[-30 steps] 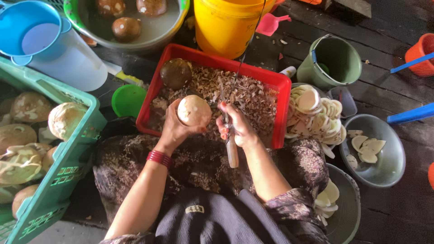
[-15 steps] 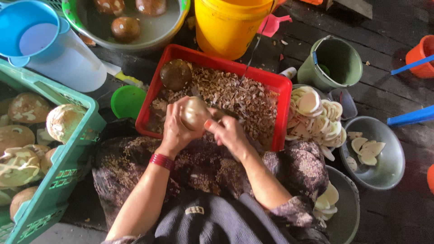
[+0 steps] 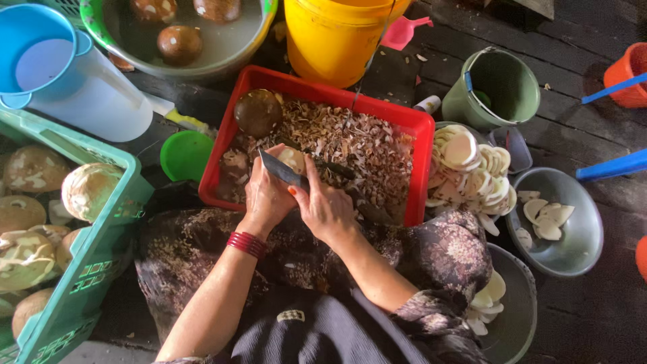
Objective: The person sits on a wooden floor and uses a knife to peel the brown skin off round fruits, placing the peels into a red tray. After peeling, the person uses a cylindrical tool to scoop the flesh from the fruit and places the scooped fruit into a green crate.
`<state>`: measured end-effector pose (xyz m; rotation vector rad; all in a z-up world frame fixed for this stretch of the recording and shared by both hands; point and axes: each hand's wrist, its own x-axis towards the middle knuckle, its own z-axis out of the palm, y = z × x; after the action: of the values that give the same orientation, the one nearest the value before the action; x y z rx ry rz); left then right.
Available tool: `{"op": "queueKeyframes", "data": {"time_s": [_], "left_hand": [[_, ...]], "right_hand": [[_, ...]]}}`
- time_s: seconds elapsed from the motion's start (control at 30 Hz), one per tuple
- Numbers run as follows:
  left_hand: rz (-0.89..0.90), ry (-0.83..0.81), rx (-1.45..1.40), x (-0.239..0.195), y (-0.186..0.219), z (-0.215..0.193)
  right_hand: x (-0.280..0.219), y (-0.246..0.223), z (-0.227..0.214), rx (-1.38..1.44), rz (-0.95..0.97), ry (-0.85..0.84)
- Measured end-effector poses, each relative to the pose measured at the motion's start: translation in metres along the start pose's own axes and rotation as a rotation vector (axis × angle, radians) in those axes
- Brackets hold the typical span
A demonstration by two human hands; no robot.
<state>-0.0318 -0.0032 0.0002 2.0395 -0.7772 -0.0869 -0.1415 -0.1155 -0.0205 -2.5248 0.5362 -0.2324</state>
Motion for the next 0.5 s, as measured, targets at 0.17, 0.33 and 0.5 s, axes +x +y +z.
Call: {"op": "queueKeyframes", "data": {"time_s": [0.17, 0.33, 0.5], "left_hand": [[-0.152, 0.024, 0.048, -0.004, 0.004, 0.019], [0.038, 0.029, -0.106, -0.011, -0.003, 0.008], [0.148, -0.153, -0.12, 0.0, -0.016, -0.014]], "right_hand": [[0.023, 0.015, 0.024, 0.102, 0.226, -0.02], [0.054, 0.063, -0.005, 0.34, 0.288, 0.063], [0.055, 0.113, -0.042, -0.015, 0.054, 0.435]]}}
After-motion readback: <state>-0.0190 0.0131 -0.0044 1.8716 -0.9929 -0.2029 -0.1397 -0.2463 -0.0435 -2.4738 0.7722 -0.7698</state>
